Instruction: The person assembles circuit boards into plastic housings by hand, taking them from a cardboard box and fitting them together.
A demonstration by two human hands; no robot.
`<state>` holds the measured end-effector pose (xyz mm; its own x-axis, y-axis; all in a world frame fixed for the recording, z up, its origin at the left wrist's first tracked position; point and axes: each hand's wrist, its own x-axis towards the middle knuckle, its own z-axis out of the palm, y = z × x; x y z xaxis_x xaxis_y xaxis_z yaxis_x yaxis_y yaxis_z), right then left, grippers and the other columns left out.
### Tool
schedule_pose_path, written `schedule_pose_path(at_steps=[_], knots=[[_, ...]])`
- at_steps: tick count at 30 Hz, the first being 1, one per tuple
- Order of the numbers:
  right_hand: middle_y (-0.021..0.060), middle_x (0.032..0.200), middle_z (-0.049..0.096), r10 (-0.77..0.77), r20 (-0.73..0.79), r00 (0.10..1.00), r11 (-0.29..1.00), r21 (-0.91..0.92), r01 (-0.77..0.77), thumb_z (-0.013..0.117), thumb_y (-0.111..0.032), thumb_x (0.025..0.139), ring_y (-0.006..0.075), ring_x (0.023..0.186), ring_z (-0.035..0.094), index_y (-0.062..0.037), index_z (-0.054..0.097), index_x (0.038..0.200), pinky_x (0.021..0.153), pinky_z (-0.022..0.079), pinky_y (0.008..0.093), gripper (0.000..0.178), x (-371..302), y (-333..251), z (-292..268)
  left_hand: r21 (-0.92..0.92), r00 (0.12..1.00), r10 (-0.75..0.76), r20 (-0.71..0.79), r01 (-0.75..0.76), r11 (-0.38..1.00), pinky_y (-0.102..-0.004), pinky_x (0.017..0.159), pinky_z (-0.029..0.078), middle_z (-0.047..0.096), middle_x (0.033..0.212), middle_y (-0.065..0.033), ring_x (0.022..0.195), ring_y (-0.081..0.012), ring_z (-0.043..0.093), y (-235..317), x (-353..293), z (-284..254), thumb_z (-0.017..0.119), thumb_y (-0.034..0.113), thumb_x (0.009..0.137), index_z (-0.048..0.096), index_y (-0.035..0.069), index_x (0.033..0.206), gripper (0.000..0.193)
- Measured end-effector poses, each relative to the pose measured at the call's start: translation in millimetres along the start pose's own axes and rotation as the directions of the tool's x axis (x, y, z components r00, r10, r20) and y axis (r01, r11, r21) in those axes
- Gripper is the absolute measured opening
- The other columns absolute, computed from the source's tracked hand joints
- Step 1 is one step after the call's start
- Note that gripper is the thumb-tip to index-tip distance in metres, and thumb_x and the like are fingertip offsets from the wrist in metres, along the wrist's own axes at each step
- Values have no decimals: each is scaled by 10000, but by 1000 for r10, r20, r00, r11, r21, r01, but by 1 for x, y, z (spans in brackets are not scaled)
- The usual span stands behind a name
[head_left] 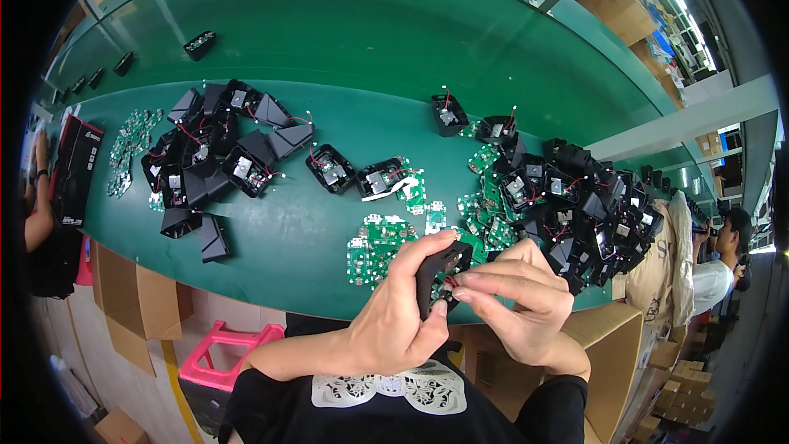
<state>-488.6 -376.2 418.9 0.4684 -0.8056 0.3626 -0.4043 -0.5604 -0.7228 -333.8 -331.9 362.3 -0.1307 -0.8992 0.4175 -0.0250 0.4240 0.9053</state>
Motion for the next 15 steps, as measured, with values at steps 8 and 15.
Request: schedule_pose_path(at_steps=[8, 15], knots=[[-8, 676, 532, -19, 51, 999, 994, -106, 24, 743, -17, 598, 126, 638, 477, -62, 712, 807, 549, 357, 229, 217, 1, -2, -5, 27, 998, 32, 51, -33, 999, -413, 911, 374, 347, 1238, -252, 1031, -356, 456, 1, 0, -2, 482, -8, 745, 169, -83, 1279, 624], [14, 853, 487, 439, 384, 812, 541, 608, -580, 688, 2, 743, 67, 697, 498, -41, 425, 946, 580, 508, 229, 335, 4, 10, -4, -88, 987, -15, 163, 30, 996, -411, 913, 379, 373, 1218, -248, 1056, -359, 474, 2, 2, -4, 466, -13, 747, 184, -68, 1283, 608]])
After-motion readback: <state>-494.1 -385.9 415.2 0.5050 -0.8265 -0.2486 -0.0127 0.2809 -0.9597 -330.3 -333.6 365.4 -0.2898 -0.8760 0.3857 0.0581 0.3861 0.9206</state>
